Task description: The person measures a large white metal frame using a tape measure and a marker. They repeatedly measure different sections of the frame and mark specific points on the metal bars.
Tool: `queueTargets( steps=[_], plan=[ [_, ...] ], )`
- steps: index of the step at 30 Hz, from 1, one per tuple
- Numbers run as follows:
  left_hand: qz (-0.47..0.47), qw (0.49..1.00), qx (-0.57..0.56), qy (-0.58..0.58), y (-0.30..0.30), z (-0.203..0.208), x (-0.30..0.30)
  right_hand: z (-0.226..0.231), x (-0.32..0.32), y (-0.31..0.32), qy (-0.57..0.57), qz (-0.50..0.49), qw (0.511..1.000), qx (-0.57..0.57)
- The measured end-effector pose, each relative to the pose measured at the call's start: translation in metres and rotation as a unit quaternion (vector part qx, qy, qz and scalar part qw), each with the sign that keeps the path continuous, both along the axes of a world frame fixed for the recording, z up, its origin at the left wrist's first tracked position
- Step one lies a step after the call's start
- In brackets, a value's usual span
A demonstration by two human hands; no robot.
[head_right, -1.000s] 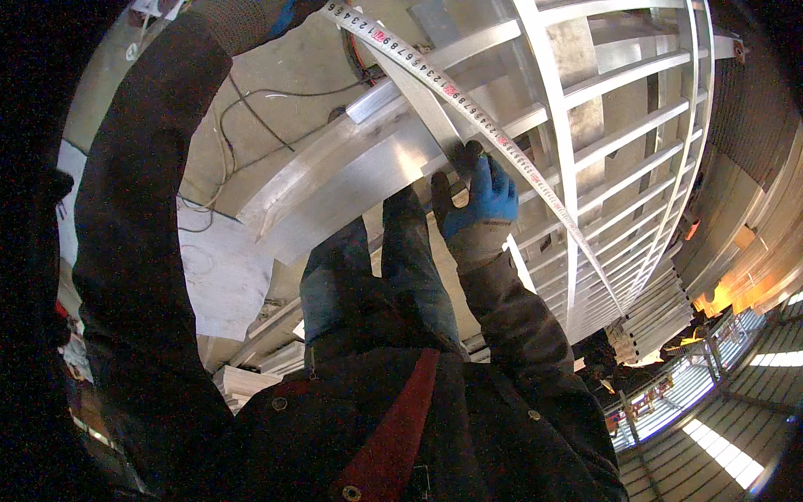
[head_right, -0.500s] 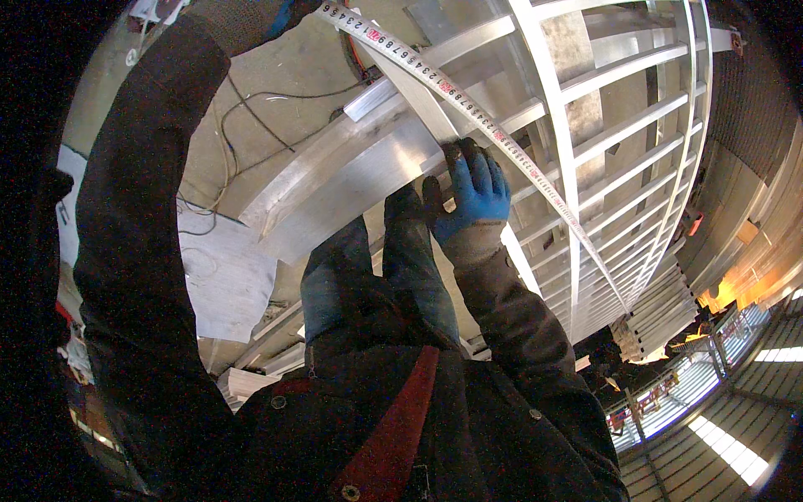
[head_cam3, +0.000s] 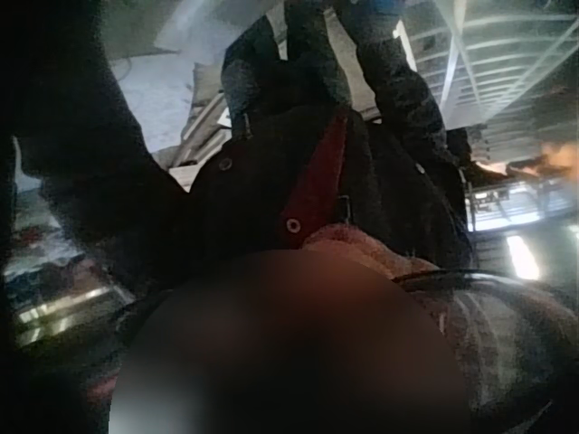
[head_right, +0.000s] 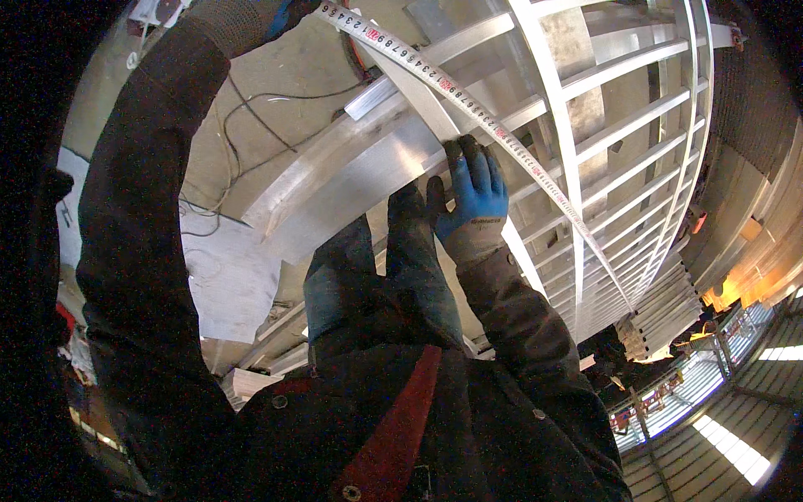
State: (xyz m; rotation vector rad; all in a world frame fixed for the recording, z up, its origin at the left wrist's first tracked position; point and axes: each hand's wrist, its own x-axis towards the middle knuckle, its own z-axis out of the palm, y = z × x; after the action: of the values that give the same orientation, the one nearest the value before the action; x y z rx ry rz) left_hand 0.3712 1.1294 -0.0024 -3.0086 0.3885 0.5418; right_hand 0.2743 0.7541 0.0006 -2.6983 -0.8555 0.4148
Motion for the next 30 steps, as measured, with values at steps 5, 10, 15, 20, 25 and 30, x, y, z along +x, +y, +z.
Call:
queueTargets(
  steps=[5, 10, 15, 20, 25, 30],
  plan=[
    [0.0, 0.999, -0.031, -0.017, 0.002, -0.001, -0.003, 0.0, 0.001, -0.002, 0.013, -0.005, 1.0, 0.004],
    [-0.01, 1.0, -0.023, -0.014, 0.002, 0.001, -0.002, 0.002, 0.002, -0.003, 0.007, 0.009, 1.0, 0.008],
    [-0.017, 0.999, -0.023, -0.015, 0.001, 0.002, 0.001, 0.006, 0.002, 0.0, 0.007, 0.009, 1.0, 0.011],
    [-0.05, 0.997, -0.036, -0.035, 0.015, -0.007, 0.001, 0.011, -0.001, 0.002, -0.032, 0.016, 0.998, -0.06],
    [-0.058, 0.991, -0.096, -0.079, 0.023, -0.025, -0.001, 0.014, -0.008, -0.004, 0.021, -0.023, 0.998, -0.062],
    [-0.054, 0.99, -0.089, -0.099, 0.019, -0.023, -0.001, 0.016, -0.024, -0.024, 0.03, -0.075, 0.996, -0.024]
  ],
)
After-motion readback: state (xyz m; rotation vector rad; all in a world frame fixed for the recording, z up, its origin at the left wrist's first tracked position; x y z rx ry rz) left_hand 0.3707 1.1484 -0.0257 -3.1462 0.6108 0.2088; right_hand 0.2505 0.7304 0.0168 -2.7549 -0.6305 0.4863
